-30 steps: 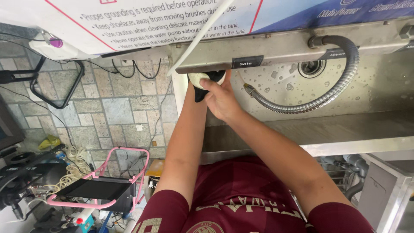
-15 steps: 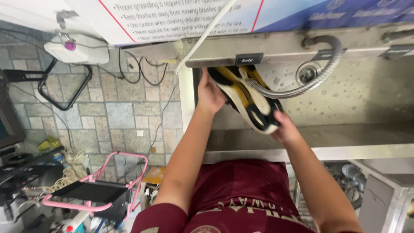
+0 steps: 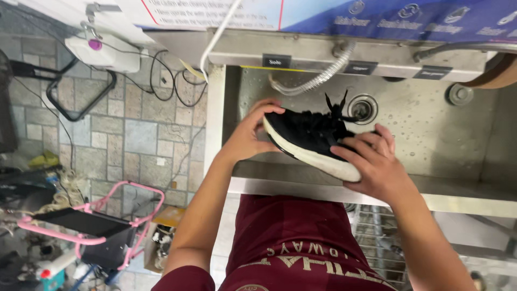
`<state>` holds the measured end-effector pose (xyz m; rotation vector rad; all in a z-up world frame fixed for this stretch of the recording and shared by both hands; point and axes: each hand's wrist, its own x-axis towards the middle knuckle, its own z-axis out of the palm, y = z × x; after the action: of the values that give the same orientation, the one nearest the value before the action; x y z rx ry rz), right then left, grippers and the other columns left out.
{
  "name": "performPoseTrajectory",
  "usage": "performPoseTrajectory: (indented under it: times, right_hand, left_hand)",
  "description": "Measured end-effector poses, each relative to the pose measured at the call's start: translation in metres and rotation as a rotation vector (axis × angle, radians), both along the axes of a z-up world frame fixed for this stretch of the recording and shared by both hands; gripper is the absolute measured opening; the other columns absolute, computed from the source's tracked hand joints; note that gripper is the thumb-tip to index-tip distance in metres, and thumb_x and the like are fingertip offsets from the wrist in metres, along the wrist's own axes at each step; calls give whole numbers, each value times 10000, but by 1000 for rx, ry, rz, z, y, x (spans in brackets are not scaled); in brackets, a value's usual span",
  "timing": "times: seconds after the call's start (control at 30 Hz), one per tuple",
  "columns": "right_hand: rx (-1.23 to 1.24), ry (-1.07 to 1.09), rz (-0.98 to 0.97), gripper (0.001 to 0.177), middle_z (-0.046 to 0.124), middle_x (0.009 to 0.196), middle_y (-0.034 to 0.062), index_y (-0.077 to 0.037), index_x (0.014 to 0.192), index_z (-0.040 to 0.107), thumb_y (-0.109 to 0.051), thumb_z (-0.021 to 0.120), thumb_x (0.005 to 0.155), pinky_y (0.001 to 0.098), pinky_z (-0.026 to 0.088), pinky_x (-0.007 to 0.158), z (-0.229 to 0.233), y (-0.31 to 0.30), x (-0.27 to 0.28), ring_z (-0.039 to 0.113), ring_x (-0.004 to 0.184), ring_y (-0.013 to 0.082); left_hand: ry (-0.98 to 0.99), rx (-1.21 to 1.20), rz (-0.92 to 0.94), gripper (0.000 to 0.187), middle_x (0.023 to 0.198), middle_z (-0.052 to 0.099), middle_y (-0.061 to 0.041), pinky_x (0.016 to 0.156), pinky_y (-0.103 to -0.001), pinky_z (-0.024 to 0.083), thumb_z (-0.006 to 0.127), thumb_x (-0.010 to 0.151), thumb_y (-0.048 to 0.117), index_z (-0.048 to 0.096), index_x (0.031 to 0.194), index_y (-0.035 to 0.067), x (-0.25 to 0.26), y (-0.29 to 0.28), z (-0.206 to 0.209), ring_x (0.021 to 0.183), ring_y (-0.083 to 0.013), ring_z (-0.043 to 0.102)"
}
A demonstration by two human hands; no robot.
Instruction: The person cleans a single black and white sneaker using a handheld spray bottle and a machine with a rotating brush. They spray the shoe's sole, then rub it against the brush, and rinse it under a faucet. The person repeats this process, focusing on different parts of the shoe.
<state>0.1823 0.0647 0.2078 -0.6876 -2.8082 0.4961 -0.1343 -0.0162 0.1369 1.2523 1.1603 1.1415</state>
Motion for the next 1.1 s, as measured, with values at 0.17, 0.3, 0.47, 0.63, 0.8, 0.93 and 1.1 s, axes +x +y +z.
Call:
performPoseTrajectory:
  times: [0.17,0.3,0.47,0.63,0.8,0.93,1.1]
  right_hand:
    - [98,27,92,782,629,1277,40,-171,1262,677,-111,857,504,528,401,1099,2,24,44,522,1244,307]
    - [149,29,257,798,634,1274,62,-178,1255,688,-80,829,476,464,481,1027,-9,39,68,529,1212,324]
    - [117,275,270,752,597,1296,81,-159,1273,623,-122,896,573,517,439,1056,-27,48,83,506,1215,310]
    - [-2,294,159,890,584,1317,118,-94,1324,546,-180,929,525,544,397,1030,-57,29,92,506,1254,353]
    - [-133,252,-52,916,531,1419,172,-20,1456,483,-244,906,675,507,415,1135,-55,9,67,463,1378,400]
    - [56,37,-34,737,632,1243,142,-16,1201,595,-327,860,587,559,378,1015,-29,1,44,499,1263,373]
    - [-83,-24,118,398,702,1117,123,-38,1121,701,-174,705,746,425,512,966,-24,13,89,637,1079,285]
  left_hand:
    - [667,246,89,624,1401,539,25,1179,-345,494,917,693,61,681,1247,224,53,-12,40,1397,-248,543]
    - [461,192,206,902,1550,389,-151,1180,-423,395,988,589,180,533,1369,169,87,-27,60,1412,-344,444]
    - [-315,96,380,1343,1670,325,-117,1315,-454,287,993,650,173,108,1660,187,130,-48,42,1557,-299,359]
    - [-494,92,592,1270,1521,422,-141,1246,-427,379,894,752,138,39,1690,158,166,-39,21,1419,-295,469]
    - [-435,232,563,1204,1495,366,-117,1227,-405,420,861,747,165,75,1658,129,164,-27,16,1386,-260,480]
    - [-472,203,558,1177,1496,377,-117,1210,-364,393,818,730,284,130,1662,77,157,-10,18,1313,-238,463]
    - [-377,260,198,1031,1485,425,-108,1188,-308,347,763,716,435,360,1571,21,154,39,31,1323,-231,461]
